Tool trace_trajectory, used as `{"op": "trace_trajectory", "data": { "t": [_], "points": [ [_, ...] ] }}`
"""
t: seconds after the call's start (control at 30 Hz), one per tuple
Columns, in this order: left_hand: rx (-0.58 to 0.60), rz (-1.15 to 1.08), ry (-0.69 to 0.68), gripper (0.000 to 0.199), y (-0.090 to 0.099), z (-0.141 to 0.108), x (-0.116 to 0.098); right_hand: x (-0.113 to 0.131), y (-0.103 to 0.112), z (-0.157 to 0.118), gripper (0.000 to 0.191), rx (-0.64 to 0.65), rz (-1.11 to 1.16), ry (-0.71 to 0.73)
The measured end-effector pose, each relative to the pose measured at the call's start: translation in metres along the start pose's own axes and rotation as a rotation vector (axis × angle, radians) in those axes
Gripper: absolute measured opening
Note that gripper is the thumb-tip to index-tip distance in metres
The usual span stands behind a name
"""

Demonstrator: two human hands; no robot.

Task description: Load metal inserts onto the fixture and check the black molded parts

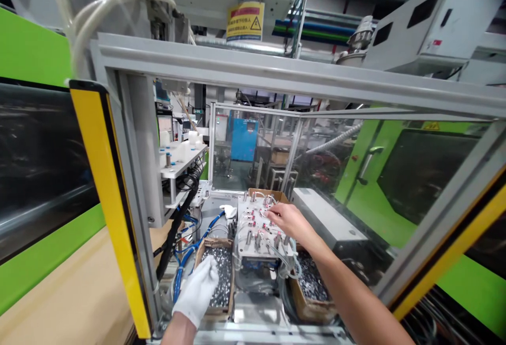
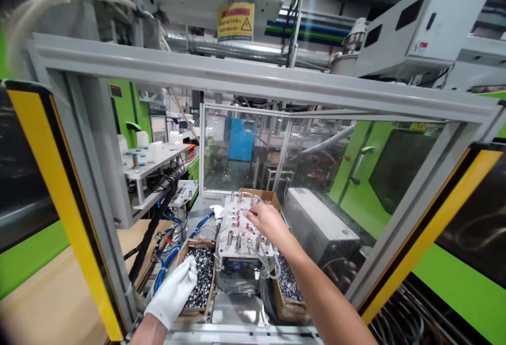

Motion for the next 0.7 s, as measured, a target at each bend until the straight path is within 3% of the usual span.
{"op": "trace_trajectory", "data": {
  "t": [0.1,0.23,0.33,0.43,0.53,0.7],
  "points": [
    [-0.02,-0.236,0.163,0.03,-0.015,-0.017,0.002,0.026,0.007,-0.038,0.035,0.014,0.205,0.143],
    [0.153,0.011,0.105,0.026,-0.023,-0.038,0.026,0.057,-0.022,-0.083,0.021,0.191,0.339,0.158],
    [0.208,0.249,0.001,0.034,-0.016,-0.037,0.051,0.063,-0.056,-0.099,0.013,0.313,0.413,0.183],
    [0.201,0.344,-0.12,0.045,-0.009,-0.027,0.064,0.051,-0.087,-0.102,0.018,0.508,0.655,0.029],
    [0.211,0.341,-0.143,0.049,-0.006,-0.022,0.071,0.038,-0.102,-0.1,0.028,0.723,0.861,-0.153],
    [0.281,0.337,-0.091,0.053,-0.006,-0.034,0.091,0.035,-0.081,-0.092,0.016,0.602,0.705,-0.043]
  ]
}}
Point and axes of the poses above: each hand's wrist, its own z-axis towards the middle knuckle, its own y-axis out of the back of the hand, x = y × z, the point moved 2 cm from there along z, towards the middle knuckle, and after that the axes turned 7 degrees about -y, right-handed, at the moved point
